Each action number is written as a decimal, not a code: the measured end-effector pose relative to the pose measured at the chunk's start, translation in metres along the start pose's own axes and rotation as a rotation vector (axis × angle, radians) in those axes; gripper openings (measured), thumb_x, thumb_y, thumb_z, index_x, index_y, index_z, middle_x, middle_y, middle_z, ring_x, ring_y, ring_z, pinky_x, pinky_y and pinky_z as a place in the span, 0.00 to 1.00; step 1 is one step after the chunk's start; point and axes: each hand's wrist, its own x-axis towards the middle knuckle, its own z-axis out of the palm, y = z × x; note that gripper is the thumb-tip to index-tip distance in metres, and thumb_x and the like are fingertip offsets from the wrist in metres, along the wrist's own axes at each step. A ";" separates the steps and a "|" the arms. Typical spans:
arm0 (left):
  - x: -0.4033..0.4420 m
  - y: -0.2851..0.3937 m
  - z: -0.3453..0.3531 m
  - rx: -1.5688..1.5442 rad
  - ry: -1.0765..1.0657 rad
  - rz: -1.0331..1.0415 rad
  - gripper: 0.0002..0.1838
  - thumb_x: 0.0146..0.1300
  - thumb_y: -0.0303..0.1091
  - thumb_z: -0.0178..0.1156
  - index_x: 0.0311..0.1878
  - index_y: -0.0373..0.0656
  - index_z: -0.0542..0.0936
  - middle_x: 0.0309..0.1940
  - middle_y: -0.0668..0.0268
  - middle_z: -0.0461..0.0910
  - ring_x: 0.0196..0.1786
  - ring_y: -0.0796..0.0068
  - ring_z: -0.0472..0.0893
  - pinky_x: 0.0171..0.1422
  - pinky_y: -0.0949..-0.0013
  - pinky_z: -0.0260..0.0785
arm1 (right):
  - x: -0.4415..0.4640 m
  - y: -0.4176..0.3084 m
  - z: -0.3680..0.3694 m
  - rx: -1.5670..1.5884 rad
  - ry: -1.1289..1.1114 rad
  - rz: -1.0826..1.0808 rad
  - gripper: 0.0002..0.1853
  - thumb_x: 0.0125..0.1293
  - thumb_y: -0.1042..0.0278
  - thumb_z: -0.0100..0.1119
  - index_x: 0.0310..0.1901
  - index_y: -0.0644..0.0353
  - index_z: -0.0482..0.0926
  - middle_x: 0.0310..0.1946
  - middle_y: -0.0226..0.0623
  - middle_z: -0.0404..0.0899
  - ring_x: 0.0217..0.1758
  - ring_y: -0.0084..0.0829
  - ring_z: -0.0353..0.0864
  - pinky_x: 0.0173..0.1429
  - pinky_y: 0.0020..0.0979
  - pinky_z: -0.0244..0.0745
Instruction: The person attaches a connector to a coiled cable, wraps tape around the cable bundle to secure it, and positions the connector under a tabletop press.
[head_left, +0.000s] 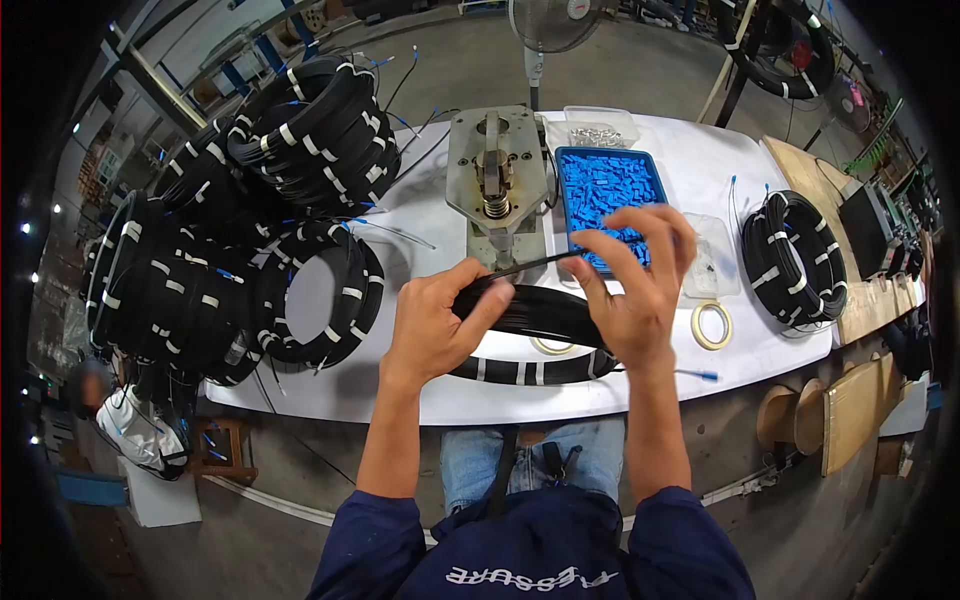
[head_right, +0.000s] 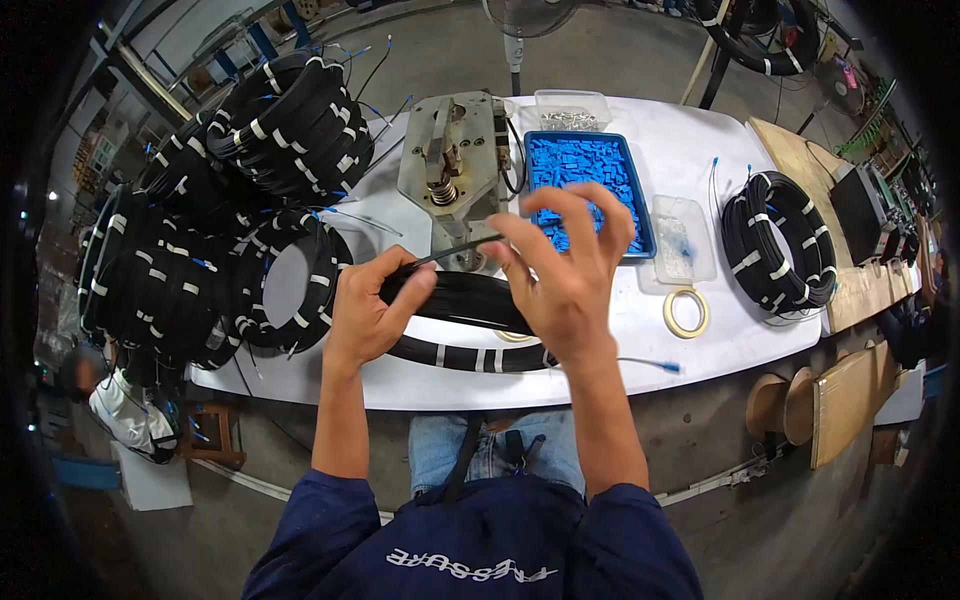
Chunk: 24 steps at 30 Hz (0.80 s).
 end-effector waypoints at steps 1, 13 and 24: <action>0.001 -0.001 0.003 0.053 0.022 -0.037 0.15 0.68 0.43 0.62 0.37 0.39 0.82 0.19 0.57 0.79 0.20 0.58 0.78 0.27 0.63 0.67 | -0.008 -0.004 0.005 -0.003 0.000 -0.003 0.09 0.48 0.66 0.76 0.32 0.49 0.86 0.40 0.26 0.77 0.56 0.37 0.69 0.59 0.44 0.57; 0.004 0.017 0.012 -0.270 0.219 -0.091 0.07 0.69 0.31 0.60 0.46 0.39 0.79 0.40 0.54 0.83 0.28 0.62 0.82 0.35 0.66 0.73 | -0.023 0.001 0.002 0.372 -0.666 0.139 0.31 0.50 0.54 0.74 0.57 0.54 0.78 0.39 0.45 0.84 0.38 0.48 0.84 0.41 0.41 0.78; 0.005 -0.003 0.016 0.024 0.214 0.174 0.20 0.61 0.16 0.54 0.51 0.47 0.85 0.51 0.56 0.82 0.41 0.59 0.86 0.47 0.64 0.78 | -0.027 0.012 0.019 0.362 -0.649 0.121 0.56 0.44 0.71 0.70 0.78 0.45 0.52 0.41 0.49 0.84 0.35 0.53 0.83 0.39 0.43 0.79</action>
